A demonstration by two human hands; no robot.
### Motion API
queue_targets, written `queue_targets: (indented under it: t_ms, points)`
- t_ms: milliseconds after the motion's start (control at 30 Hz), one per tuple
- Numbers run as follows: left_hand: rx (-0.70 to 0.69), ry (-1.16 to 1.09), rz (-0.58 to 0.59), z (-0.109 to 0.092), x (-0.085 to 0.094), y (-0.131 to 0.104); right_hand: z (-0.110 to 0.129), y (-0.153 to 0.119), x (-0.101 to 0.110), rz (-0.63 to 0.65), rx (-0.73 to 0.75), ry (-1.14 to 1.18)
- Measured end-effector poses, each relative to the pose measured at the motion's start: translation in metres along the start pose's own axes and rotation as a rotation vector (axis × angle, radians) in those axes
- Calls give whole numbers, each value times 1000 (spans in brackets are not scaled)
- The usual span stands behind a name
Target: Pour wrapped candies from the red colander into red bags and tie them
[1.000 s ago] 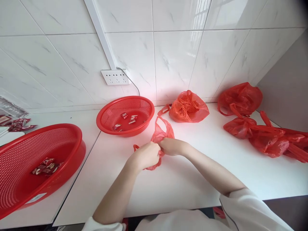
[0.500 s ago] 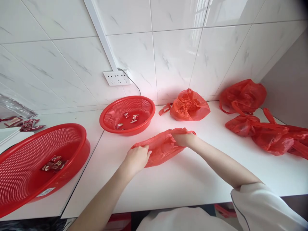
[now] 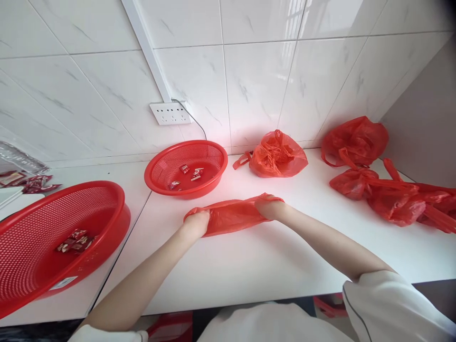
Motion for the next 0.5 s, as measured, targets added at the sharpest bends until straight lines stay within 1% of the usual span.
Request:
queue_targets:
  t_ms: [100,200,267,333,400,433,500]
  points:
    - [-53,-9,-50,0,2,-6,9,-4,2,66,59,6]
    - [-146,-14,-129,-7,7,-12,24,-5,-2,117,193,-15]
    - [-203,-18,-164,-10,11,-15,32,-3,-7,121,263,-45]
    - [-251,-32,-167,-7,13,-18,31,1,-11,100,252,-68]
    - [-305,-66,-149,-1,12,-21,23,3,-13,72,181,-77]
    - [-323,-107,-132,3,11,-22,17,4,-12,55,150,-80]
    - [-315,-232,-104,12,8,-25,6,3,-9,26,99,-79]
Point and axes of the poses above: each hand's wrist, its own y-axis towards the middle knuckle, its own x-axis out of the back of the hand, z = x × y, the point moved 2 cm from there along y, towards the middle knuckle, and after that the axes turned 15 degrees about y, right-handed, at the moved point
